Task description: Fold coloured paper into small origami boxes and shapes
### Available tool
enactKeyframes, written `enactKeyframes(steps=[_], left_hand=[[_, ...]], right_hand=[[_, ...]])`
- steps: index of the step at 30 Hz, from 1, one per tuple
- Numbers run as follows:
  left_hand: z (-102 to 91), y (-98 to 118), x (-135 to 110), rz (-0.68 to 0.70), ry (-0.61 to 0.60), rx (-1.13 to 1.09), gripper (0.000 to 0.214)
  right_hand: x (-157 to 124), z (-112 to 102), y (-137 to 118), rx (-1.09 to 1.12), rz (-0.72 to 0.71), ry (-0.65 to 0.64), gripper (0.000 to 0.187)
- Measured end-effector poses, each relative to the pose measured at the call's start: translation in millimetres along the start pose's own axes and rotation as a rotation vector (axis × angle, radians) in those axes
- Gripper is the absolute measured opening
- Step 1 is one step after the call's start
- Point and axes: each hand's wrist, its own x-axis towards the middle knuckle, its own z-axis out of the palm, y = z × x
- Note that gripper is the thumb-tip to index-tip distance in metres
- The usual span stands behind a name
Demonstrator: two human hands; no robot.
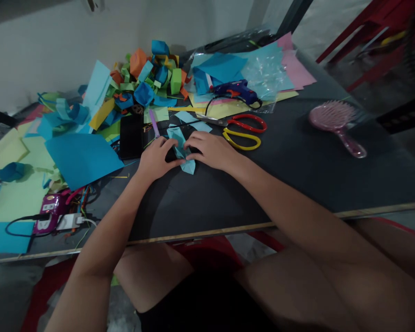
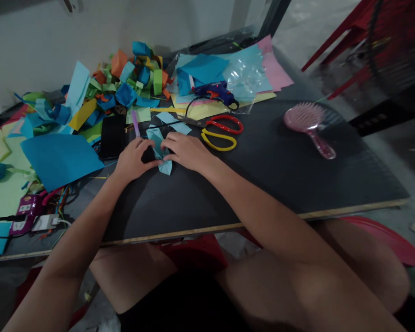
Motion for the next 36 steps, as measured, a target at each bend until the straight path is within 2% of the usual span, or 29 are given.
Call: enactKeyframes(steps=[3, 6, 10, 17, 21, 24, 26, 31, 36], left_hand=[[-2.2, 4, -2, -0.026, -0.052, 0.031, 0.046], [-2.2, 5, -2, -0.017, -0.085, 0.052, 0.04], [-2.2, 4, -1, -0.027, -0.074, 0.028, 0.036], [-3.1, 4, -2, -0.041, -0.064, 0.023, 0.038], [-0.8, -1, -6, 0.037, -0.08, 0.05, 0.039], [1.0, -4, -10, 0.136, -0.028, 0.063, 0.044], [1.2, -5, -13, 0.202, 0.013, 0.079, 0.046], [-2.5, -2, -15, 0.306, 0.069, 0.139, 0.041], [-5.1, 1, -13, 0.317, 0.119, 0.238, 0.034]], right_hand=[[-1, -1, -2, -0.076, -0.051, 0.036, 0.014], [0, 1, 0, -0.079, -0.059, 0.035, 0.019], [1, 6, 4, -0.064, -0.051, 0.012, 0.028], [3, 6, 1, -0.066, -0.08, -0.032, 0.027], [1, 1, -7, -0.025, -0.068, -0.079, 0.029], [-2, -1, -14, 0.024, -0.058, -0.101, 0.027], [-4, -2, -16, 0.102, -0.009, -0.04, 0.027], [-6, -3, -16, 0.336, 0.229, 0.183, 0.03], [-5, -5, -24, 0.214, 0.377, 0.135, 0.042]])
